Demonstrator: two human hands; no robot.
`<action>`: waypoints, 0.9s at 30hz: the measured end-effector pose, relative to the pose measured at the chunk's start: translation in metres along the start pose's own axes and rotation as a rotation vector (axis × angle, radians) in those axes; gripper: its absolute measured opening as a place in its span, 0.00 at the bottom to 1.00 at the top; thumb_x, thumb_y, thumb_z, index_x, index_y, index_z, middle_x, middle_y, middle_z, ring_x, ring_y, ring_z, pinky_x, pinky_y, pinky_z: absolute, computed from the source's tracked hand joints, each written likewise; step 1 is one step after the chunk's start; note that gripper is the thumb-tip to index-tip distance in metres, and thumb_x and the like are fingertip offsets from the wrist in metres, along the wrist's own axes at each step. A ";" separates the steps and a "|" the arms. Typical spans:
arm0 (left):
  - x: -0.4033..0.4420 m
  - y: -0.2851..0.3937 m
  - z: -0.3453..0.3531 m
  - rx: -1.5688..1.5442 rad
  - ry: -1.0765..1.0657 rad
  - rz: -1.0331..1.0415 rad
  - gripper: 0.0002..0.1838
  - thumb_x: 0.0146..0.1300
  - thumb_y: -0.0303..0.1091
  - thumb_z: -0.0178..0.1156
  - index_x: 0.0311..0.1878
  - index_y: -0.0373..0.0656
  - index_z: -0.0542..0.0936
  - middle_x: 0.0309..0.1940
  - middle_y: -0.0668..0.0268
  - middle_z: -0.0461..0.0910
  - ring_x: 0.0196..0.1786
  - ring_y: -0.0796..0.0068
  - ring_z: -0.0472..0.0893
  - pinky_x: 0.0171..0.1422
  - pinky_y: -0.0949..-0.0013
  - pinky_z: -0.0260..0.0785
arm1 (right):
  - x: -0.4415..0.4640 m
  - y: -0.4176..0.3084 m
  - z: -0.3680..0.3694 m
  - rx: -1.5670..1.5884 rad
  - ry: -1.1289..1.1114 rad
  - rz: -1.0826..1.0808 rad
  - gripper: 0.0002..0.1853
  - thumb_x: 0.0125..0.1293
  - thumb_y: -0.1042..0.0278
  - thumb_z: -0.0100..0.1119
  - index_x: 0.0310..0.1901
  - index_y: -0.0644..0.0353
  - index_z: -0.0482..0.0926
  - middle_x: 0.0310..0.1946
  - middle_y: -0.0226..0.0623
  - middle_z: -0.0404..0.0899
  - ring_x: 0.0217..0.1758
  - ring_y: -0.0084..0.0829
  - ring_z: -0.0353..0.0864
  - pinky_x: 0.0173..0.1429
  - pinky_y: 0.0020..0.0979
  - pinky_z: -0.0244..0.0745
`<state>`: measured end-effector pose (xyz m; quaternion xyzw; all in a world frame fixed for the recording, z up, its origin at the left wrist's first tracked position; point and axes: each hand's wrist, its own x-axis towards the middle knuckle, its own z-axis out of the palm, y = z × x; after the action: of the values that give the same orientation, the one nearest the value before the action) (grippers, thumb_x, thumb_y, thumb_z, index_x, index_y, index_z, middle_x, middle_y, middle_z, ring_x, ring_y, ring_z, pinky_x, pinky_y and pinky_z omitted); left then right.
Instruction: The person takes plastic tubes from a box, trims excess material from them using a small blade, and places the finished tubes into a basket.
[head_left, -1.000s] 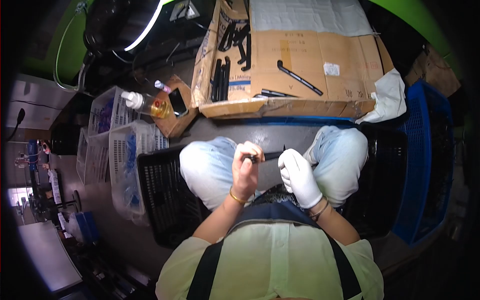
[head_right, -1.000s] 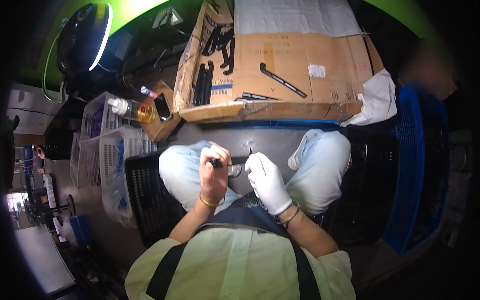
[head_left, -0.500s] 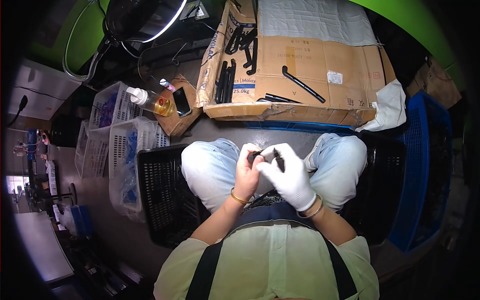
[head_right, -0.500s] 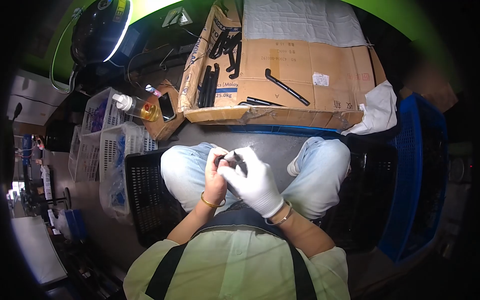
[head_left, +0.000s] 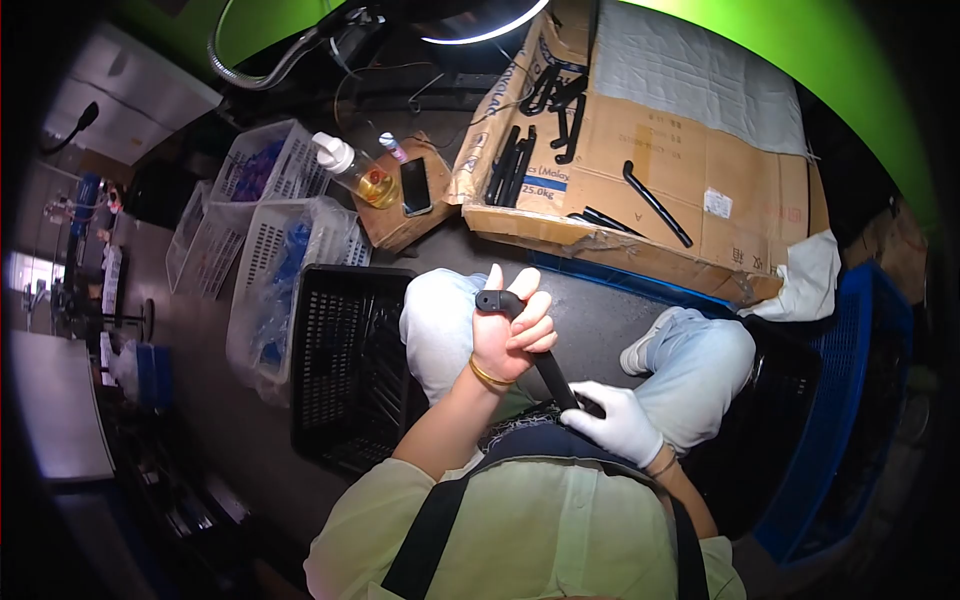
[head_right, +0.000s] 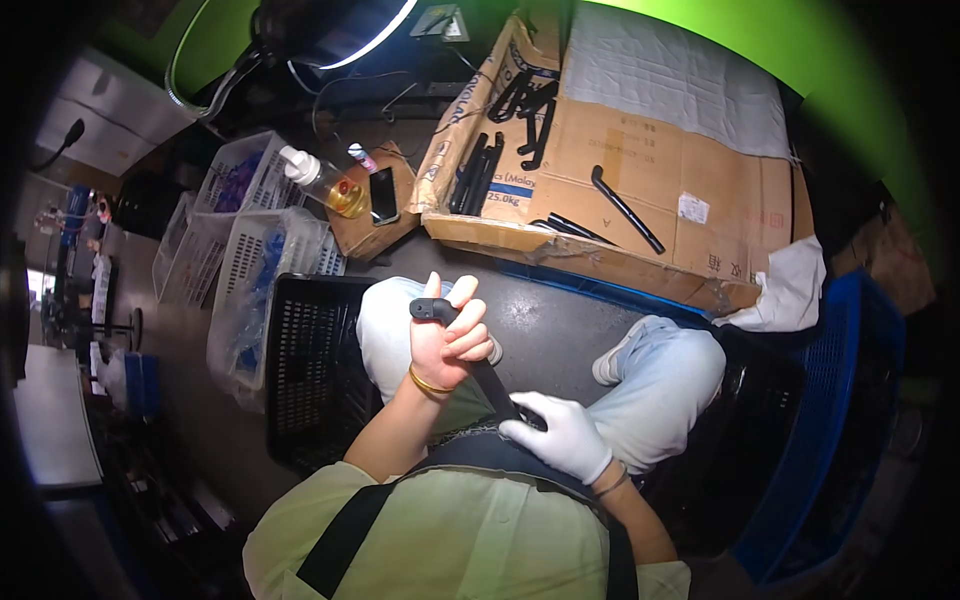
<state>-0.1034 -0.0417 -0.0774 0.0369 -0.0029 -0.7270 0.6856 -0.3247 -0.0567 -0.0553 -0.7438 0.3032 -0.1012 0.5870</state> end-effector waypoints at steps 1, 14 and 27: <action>0.000 0.001 0.001 0.004 -0.024 -0.007 0.25 0.76 0.61 0.32 0.33 0.52 0.64 0.14 0.73 0.60 0.10 0.84 0.55 0.20 0.75 0.49 | -0.004 0.008 0.002 -0.034 -0.025 0.002 0.21 0.58 0.58 0.70 0.48 0.65 0.81 0.43 0.50 0.84 0.44 0.44 0.86 0.51 0.35 0.79; -0.041 -0.045 -0.018 0.366 0.158 0.241 0.27 0.78 0.57 0.28 0.46 0.44 0.68 0.33 0.61 0.71 0.37 0.66 0.72 0.50 0.60 0.66 | 0.030 -0.013 0.019 -0.247 0.107 -0.065 0.14 0.60 0.61 0.69 0.39 0.63 0.80 0.27 0.47 0.80 0.29 0.48 0.80 0.35 0.36 0.76; -0.007 -0.052 -0.036 0.989 0.354 0.068 0.19 0.78 0.42 0.46 0.63 0.39 0.66 0.50 0.60 0.74 0.49 0.71 0.79 0.56 0.68 0.71 | -0.087 0.044 -0.154 0.450 1.486 0.236 0.14 0.72 0.52 0.56 0.38 0.55 0.79 0.23 0.24 0.74 0.15 0.11 0.61 0.16 0.17 0.48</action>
<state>-0.1528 -0.0301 -0.1161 0.4783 -0.2310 -0.5986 0.5996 -0.4868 -0.1382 -0.0342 -0.3072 0.6659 -0.5681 0.3736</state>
